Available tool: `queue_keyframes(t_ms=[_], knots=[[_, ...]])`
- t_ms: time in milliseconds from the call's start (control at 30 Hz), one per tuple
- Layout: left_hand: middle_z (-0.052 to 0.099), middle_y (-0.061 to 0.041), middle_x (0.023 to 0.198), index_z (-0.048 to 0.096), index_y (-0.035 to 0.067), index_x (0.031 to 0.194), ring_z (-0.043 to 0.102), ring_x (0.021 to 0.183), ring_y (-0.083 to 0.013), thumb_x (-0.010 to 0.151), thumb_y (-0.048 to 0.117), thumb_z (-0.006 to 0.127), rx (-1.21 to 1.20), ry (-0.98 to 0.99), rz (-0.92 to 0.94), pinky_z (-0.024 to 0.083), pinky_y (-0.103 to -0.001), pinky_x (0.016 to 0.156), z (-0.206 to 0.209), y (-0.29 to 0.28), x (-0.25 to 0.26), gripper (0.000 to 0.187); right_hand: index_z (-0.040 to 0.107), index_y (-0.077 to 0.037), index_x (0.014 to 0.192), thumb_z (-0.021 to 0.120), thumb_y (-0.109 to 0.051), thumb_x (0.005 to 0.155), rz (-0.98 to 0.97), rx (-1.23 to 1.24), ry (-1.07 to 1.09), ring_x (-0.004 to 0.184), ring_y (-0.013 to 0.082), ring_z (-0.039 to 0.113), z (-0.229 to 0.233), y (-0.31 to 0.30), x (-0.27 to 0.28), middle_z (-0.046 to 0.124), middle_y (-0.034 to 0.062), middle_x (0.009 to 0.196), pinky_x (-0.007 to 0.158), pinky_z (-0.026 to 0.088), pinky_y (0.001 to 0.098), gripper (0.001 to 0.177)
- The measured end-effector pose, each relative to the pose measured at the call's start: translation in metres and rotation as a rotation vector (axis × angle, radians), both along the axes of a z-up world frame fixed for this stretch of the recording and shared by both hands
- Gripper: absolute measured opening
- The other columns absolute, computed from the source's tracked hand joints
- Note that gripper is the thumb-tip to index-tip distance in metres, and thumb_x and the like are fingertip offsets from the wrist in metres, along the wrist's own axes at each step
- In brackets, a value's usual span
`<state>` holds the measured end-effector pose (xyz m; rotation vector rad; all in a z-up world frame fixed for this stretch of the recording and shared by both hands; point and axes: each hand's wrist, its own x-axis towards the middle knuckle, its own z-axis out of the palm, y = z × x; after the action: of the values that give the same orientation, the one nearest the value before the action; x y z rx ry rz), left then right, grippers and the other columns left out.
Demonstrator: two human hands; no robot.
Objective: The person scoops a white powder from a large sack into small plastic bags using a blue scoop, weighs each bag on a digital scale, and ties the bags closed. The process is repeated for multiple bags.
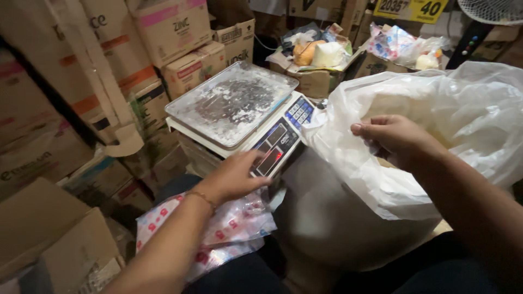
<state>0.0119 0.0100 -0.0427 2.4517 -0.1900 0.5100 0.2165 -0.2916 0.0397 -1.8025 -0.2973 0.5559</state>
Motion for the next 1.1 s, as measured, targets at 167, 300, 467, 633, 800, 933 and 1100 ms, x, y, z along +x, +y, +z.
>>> queue_keyframes(t_ms=[167,300,467,633,800,933,1100], knots=[[0.074,-0.007,0.081,0.074,0.003,0.096,0.069,0.073,-0.0155,0.090,0.035,0.074,-0.427,0.022,-0.095,0.056,-0.032,0.070,0.053,-0.090,0.048,0.032,0.068,-0.005,0.088,0.077,-0.021,0.088,-0.033,0.097,-0.091,0.061,0.0072,0.051,0.011,-0.008,-0.023,0.061,-0.0028,0.073,0.054,0.040,0.0245,0.017],[0.071,-0.005,0.073,0.067,0.001,0.088,0.065,0.063,-0.0102,0.089,0.041,0.075,-0.740,0.089,-0.003,0.053,-0.027,0.061,0.078,-0.148,0.069,0.040,0.066,-0.004,0.085,0.076,-0.019,0.090,-0.015,0.070,-0.309,0.061,0.0076,0.047,0.015,-0.010,-0.044,0.058,-0.0009,0.073,0.053,0.037,0.0254,0.019],[0.071,-0.004,0.076,0.067,0.001,0.088,0.066,0.063,-0.0093,0.086,0.030,0.071,-0.965,0.119,-0.003,0.055,-0.026,0.057,0.081,-0.161,0.088,0.029,0.060,-0.006,0.080,0.077,-0.014,0.086,0.033,0.070,-0.462,0.066,0.0062,0.054,0.013,-0.018,-0.063,0.060,-0.0007,0.074,0.057,0.044,0.0240,0.021],[0.069,-0.006,0.077,0.066,0.000,0.090,0.066,0.065,-0.0123,0.087,0.024,0.068,-1.141,0.197,-0.132,0.058,-0.027,0.060,0.080,-0.156,0.100,0.024,0.059,-0.007,0.083,0.076,-0.013,0.086,0.061,0.216,-0.253,0.067,0.0084,0.056,0.009,-0.027,-0.065,0.061,0.0003,0.077,0.060,0.045,0.0245,0.019],[0.068,-0.003,0.076,0.063,0.006,0.090,0.066,0.063,-0.0111,0.087,0.036,0.071,-1.068,0.355,-0.015,0.057,-0.027,0.060,0.081,-0.153,0.101,0.031,0.060,-0.007,0.085,0.073,-0.014,0.089,0.095,0.276,-0.250,0.069,0.0086,0.056,0.009,-0.028,-0.064,0.063,0.0000,0.079,0.063,0.048,0.0251,0.015],[0.070,-0.005,0.074,0.068,0.000,0.086,0.066,0.063,-0.0115,0.085,0.033,0.075,-0.971,0.200,-0.182,0.056,-0.027,0.060,0.079,-0.150,0.104,0.034,0.061,-0.007,0.086,0.074,-0.015,0.090,0.065,0.262,-0.241,0.070,0.0093,0.055,0.009,-0.027,-0.067,0.063,0.0012,0.080,0.063,0.046,0.0251,0.016],[0.072,-0.006,0.075,0.068,0.003,0.084,0.068,0.065,-0.0139,0.087,0.028,0.077,-0.997,0.235,-0.198,0.056,-0.027,0.062,0.091,-0.134,0.100,0.027,0.061,-0.013,0.093,0.067,-0.012,0.093,-0.047,0.443,-0.101,0.077,0.0127,0.063,0.017,-0.035,-0.065,0.062,0.0023,0.087,0.065,0.048,0.0264,0.006]])
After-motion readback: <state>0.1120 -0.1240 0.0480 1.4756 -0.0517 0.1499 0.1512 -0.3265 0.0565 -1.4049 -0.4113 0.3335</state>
